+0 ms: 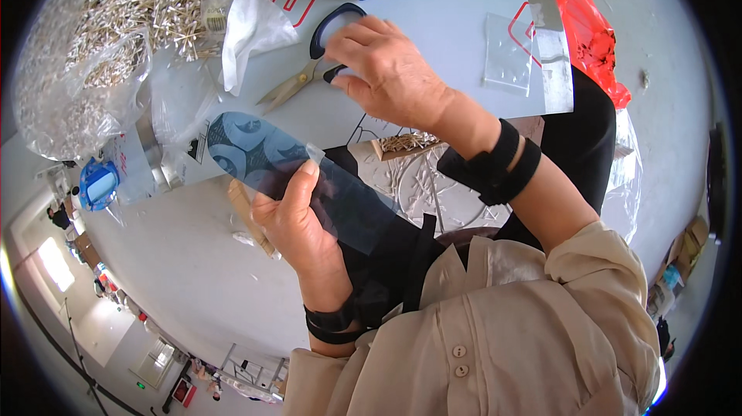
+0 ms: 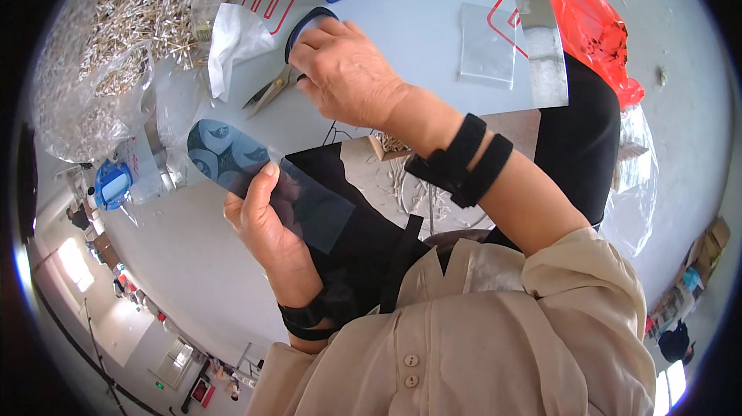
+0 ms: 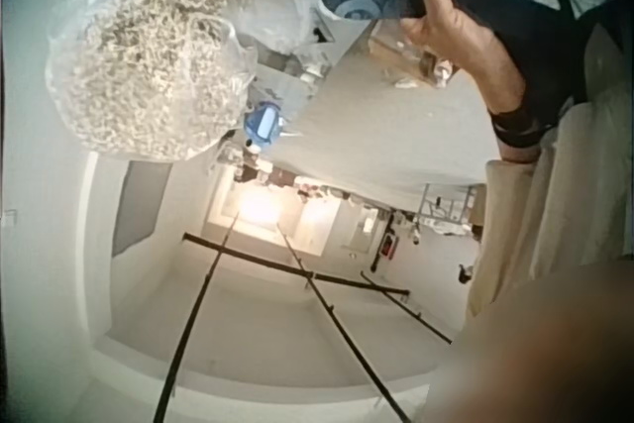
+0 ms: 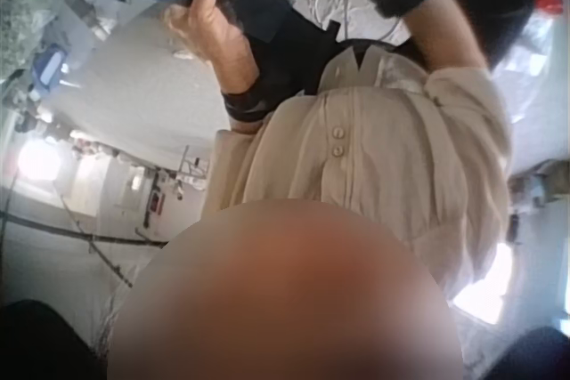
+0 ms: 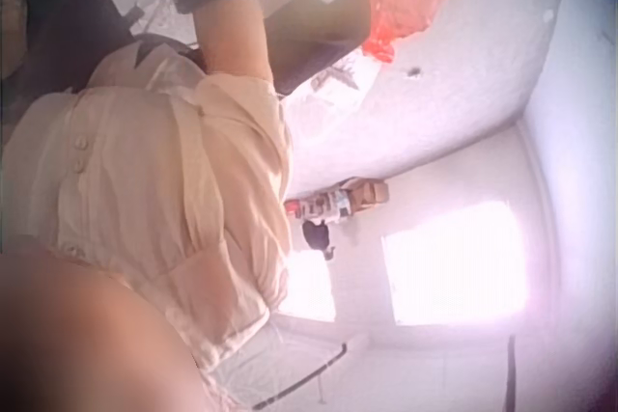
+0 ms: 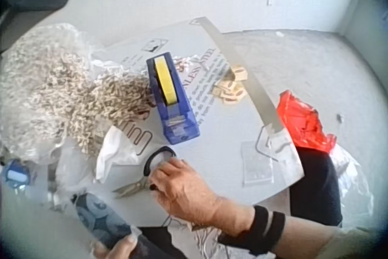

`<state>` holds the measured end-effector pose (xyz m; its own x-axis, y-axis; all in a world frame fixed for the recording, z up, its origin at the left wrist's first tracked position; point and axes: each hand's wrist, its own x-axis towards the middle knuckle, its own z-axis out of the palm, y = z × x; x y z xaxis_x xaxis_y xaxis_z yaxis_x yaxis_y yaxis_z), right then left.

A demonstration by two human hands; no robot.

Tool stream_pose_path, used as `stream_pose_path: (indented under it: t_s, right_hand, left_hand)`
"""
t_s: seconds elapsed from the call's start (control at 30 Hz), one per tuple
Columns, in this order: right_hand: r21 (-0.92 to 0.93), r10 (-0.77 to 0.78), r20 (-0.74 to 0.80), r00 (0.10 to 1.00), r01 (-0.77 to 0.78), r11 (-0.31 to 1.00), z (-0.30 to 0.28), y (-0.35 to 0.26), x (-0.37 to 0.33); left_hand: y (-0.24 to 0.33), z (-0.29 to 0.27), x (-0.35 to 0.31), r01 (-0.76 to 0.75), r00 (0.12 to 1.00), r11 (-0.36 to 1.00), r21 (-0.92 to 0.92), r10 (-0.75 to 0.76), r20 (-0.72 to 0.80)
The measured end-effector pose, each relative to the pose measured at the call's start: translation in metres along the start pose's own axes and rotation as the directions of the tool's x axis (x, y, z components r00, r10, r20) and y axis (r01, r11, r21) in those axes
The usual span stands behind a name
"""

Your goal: Attaching labels and packaging shoe insoles into plastic bags.

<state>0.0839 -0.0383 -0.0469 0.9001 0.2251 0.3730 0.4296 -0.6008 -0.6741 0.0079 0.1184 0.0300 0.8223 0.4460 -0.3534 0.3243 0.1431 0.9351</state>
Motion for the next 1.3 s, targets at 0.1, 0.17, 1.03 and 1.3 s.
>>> stream_pose_path:
  t_s: [0.1, 0.17, 1.03, 1.3]
  right_hand:
    - [0.438, 0.194, 0.248, 0.949, -0.289, 0.851, -0.015, -0.021, -0.007]
    - [0.652, 0.247, 0.463, 0.851, -0.516, 0.556, -0.020, -0.033, -0.013]
    - [0.828, 0.419, 0.548, 0.724, -0.541, -0.148, -0.002, -0.059, -0.043]
    - [0.843, 0.433, 0.529, 0.730, -0.509, -0.171, 0.000, -0.058, -0.049]
  left_hand:
    - [0.000, 0.000, 0.001, -0.003, 0.999, 1.000, -0.004, 0.003, 0.042]
    - [-0.001, 0.003, 0.000, -0.018, 0.998, 1.000, -0.014, 0.019, 0.056]
    - [-0.002, 0.014, -0.003, -0.001, 0.999, 0.996, -0.087, 0.006, 0.052]
    - [-0.011, 0.007, 0.001, -0.010, 0.997, 0.987, -0.157, 0.022, 0.077]
